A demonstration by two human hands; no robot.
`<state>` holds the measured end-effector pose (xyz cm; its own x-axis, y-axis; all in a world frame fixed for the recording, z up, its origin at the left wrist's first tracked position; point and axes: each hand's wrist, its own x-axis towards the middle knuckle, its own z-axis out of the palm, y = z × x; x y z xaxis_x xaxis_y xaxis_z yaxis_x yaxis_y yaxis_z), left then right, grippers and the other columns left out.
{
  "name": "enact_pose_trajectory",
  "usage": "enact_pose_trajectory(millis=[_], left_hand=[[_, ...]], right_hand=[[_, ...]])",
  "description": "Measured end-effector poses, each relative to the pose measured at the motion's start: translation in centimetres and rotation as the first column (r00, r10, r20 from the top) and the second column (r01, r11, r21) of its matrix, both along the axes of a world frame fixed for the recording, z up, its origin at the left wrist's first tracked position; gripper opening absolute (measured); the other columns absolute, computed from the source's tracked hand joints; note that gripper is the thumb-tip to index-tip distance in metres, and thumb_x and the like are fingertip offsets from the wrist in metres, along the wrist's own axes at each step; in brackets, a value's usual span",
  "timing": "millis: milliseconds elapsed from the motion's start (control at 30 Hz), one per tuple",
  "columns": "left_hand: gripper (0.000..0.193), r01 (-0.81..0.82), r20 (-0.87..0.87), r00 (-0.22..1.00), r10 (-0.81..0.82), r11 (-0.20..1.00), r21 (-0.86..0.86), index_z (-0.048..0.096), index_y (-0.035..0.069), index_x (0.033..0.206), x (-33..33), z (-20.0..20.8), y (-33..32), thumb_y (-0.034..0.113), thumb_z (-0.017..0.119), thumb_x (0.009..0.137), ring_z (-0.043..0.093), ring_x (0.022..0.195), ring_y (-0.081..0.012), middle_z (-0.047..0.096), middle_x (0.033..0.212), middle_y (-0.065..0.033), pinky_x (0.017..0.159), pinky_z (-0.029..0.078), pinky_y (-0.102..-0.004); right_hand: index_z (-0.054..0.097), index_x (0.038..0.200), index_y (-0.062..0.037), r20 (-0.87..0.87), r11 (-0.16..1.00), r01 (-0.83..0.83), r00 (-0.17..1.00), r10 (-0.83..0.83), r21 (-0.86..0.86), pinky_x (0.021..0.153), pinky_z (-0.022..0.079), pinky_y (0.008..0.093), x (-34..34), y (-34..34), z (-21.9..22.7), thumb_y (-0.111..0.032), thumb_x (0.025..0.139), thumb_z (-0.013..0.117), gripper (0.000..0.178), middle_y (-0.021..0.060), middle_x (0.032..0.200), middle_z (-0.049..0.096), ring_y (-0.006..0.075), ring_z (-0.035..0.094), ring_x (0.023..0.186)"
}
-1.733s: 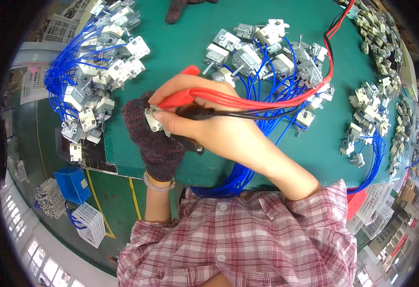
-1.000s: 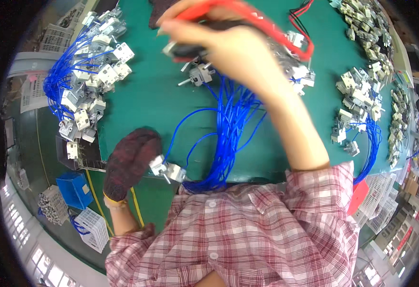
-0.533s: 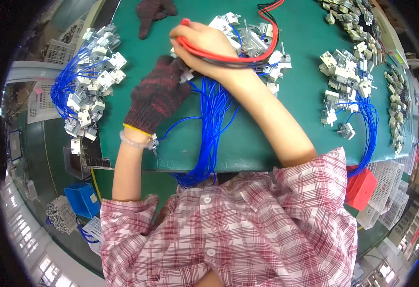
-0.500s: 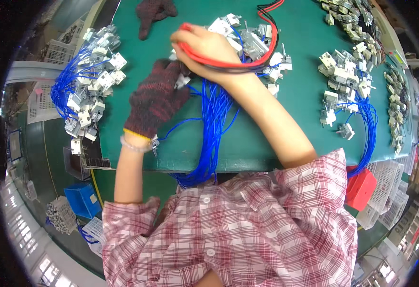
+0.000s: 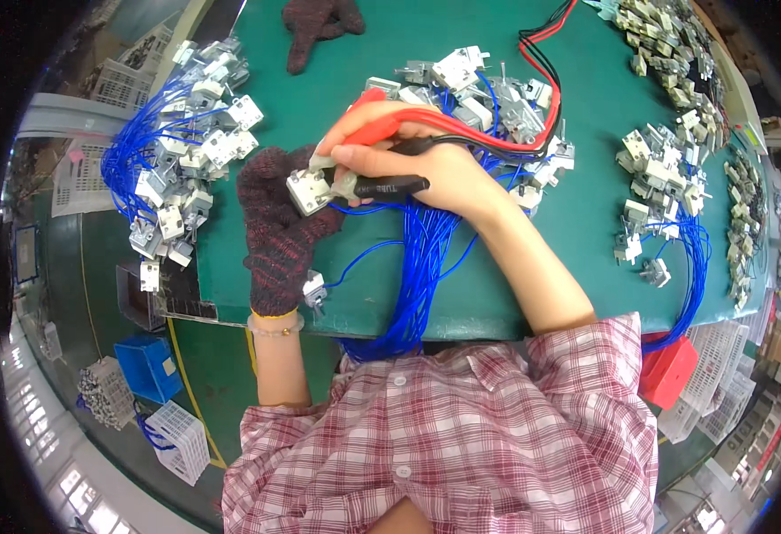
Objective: The recorder is assembling electronic components and wiring harnesses at a manufacturing workbench.
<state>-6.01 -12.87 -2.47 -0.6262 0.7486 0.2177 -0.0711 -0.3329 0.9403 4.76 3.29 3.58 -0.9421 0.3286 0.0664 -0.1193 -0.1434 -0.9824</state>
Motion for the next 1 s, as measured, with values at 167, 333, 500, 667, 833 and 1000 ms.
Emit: enact_pose_trajectory(millis=[167, 333, 500, 667, 833, 1000], left_hand=[[0.073, 0.058, 0.129, 0.99, -0.06, 0.998, 0.022, 0.038, 0.009, 0.124, 0.0, 0.8, 0.3, -0.014, 0.072, 0.063, 0.052, 0.114, -0.025, 0.052, 0.122, -0.0138, 0.094, 0.047, -0.0347], [0.072, 0.025, 0.064, 0.998, -0.021, 0.998, -0.057, 0.039, 0.009, 0.123, 0.1, 0.9, 0.2, -0.014, 0.072, 0.064, 0.053, 0.113, -0.025, 0.052, 0.121, -0.0139, 0.095, 0.047, -0.0355], [0.071, -0.002, -0.03, 1.0, 0.0, 0.997, -0.077, 0.039, 0.008, 0.122, 0.1, 0.8, 0.0, -0.014, 0.072, 0.064, 0.054, 0.111, -0.0245, 0.053, 0.12, -0.0138, 0.094, 0.047, -0.0351], [0.069, -0.041, -0.093, 0.995, 0.029, 0.992, -0.122, 0.04, 0.007, 0.122, 0.3, 1.0, 0.1, -0.015, 0.071, 0.064, 0.055, 0.109, -0.0243, 0.053, 0.119, -0.0135, 0.094, 0.048, -0.0349], [0.068, -0.049, -0.082, 0.996, 0.037, 0.988, -0.15, 0.041, 0.006, 0.121, 0.4, 0.7, -0.1, -0.015, 0.069, 0.063, 0.056, 0.106, -0.0225, 0.053, 0.116, -0.0121, 0.092, 0.048, -0.0337], [0.068, -0.069, -0.124, 0.991, 0.044, 0.976, -0.207, 0.041, 0.006, 0.121, 0.6, 1.0, -0.1, -0.015, 0.069, 0.063, 0.055, 0.106, -0.0211, 0.052, 0.115, -0.0109, 0.092, 0.047, -0.0329]], right_hand=[[0.066, 0.099, -0.0012, -0.011, 0.999, -0.043, 0.999, 0.043, 0.024, 0.077, 0.05, 0.0267, -0.1, 0.4, -0.4, -0.008, 0.087, 0.062, 0.014, 0.0086, 0.094, 0.066, 0.0148, 0.063, 0.087], [0.067, 0.1, -0.0021, 0.039, 0.998, -0.038, 0.999, 0.036, 0.051, 0.086, 0.049, 0.0294, -0.2, 0.3, -0.2, -0.009, 0.083, 0.067, 0.018, 0.0082, 0.1, 0.066, 0.0168, 0.062, 0.095], [0.067, 0.101, -0.0019, 0.038, 0.998, -0.039, 0.999, 0.038, 0.039, 0.087, 0.048, 0.0294, -0.2, 0.0, -0.4, -0.008, 0.082, 0.067, 0.02, 0.0088, 0.102, 0.066, 0.0171, 0.062, 0.097], [0.067, 0.1, -0.0042, -0.05, 0.986, -0.008, 0.999, 0.017, 0.165, 0.069, 0.048, 0.0231, -0.3, -0.2, -1.0, -0.008, 0.083, 0.066, 0.017, 0.0033, 0.088, 0.065, 0.0086, 0.059, 0.078], [0.068, 0.098, -0.0057, -0.05, 0.977, 0.023, 0.999, -0.013, 0.214, 0.065, 0.048, 0.0234, -0.5, -0.7, -1.4, -0.008, 0.081, 0.067, 0.018, 0.004, 0.081, 0.065, 0.0091, 0.059, 0.072], [0.067, 0.101, -0.0007, 0.123, 0.979, -0.045, 0.992, 0.02, 0.199, 0.081, 0.048, 0.0258, 0.0, -0.8, -0.3, -0.003, 0.082, 0.064, 0.019, 0.0073, 0.098, 0.067, 0.013, 0.061, 0.09]])
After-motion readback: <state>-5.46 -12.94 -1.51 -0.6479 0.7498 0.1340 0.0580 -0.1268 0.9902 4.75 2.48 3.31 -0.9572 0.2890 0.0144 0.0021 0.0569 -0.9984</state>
